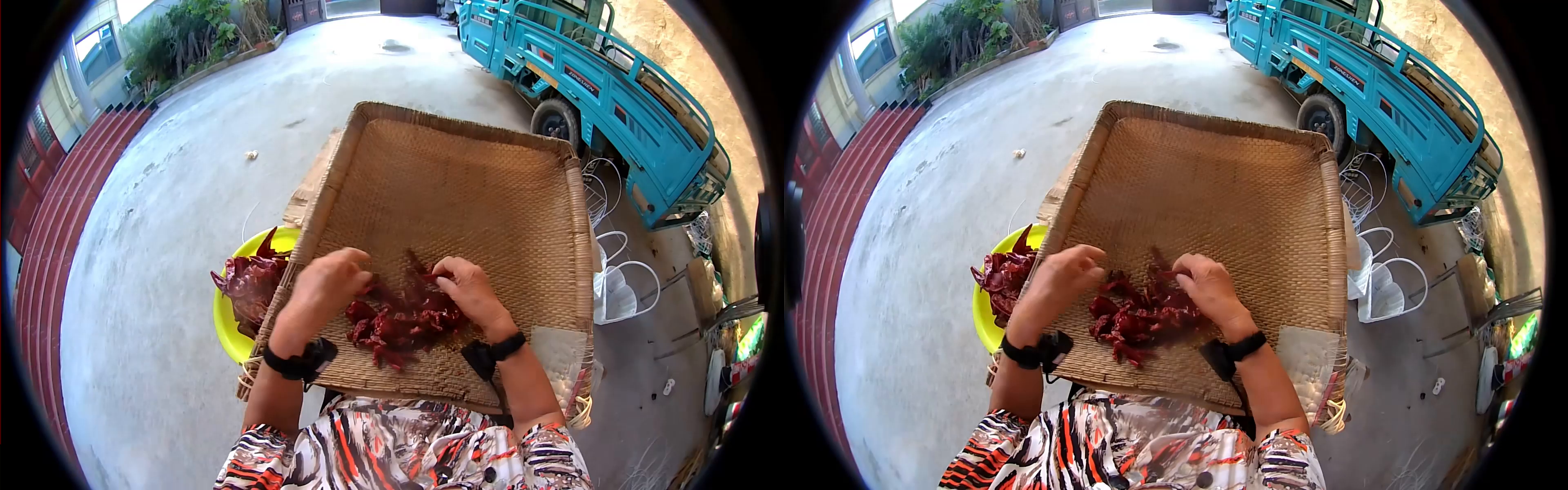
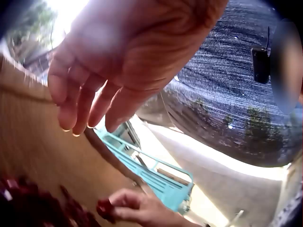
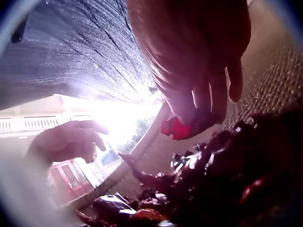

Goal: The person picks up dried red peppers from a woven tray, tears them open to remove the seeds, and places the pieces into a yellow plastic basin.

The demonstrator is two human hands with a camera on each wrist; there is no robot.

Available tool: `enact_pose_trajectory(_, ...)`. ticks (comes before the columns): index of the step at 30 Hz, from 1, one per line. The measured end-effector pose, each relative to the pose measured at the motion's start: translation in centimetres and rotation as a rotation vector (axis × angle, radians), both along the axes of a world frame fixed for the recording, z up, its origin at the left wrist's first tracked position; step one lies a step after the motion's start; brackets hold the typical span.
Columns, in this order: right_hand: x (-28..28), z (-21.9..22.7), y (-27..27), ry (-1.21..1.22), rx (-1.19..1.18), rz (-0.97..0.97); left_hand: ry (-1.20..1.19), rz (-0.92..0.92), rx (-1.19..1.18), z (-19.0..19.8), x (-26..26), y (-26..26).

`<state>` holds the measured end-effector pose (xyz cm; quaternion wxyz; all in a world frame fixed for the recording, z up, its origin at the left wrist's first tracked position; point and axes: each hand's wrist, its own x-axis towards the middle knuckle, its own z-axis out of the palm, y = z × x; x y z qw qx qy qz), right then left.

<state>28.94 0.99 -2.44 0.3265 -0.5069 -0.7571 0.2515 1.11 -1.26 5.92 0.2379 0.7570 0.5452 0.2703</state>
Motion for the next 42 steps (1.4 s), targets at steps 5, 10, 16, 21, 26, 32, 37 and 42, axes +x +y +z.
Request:
enact_pose_trajectory(5, -0.4, 2.3, -1.5, 0.501, -0.388, 0.089, 0.062, -0.237, 0.123, -3.0, 6.0, 1.6)
enact_pose_trajectory(10, -0.5, 2.7, -1.5, 0.725, -0.397, 0.095, -0.089, -0.234, -0.157, -3.3, 7.4, 2.1)
enact_pose_trajectory(16, -0.5, 2.7, -0.5, 0.489, -0.283, -0.024, -0.014, 0.008, 0.142, -1.1, 4.7, 1.5)
enact_pose_trajectory(21, -0.5, 0.9, 1.7, -0.114, -0.032, -0.135, 0.135, 0.466, 0.197, 1.8, -1.6, 2.3)
enact_pose_trajectory(26, -1.1, -1.2, 1.9, -0.297, 0.043, -0.106, 0.325, 0.697, 0.193, 0.6, -7.0, 2.8)
enact_pose_trajectory(32, -1.2, -2.5, 2.0, -0.322, 0.137, -0.13, 0.327, 0.728, 0.097, -3.4, -9.8, 3.5)
enact_pose_trajectory(37, -0.6, -2.1, 2.2, -0.126, 0.005, -0.105, 0.489, 0.751, -0.047, -6.7, -12.1, 3.4)
enact_pose_trajectory(42, -0.8, 0.0, 1.6, 0.39, -0.231, -0.038, 0.108, 0.526, -0.016, -1.5, -8.1, 1.9)
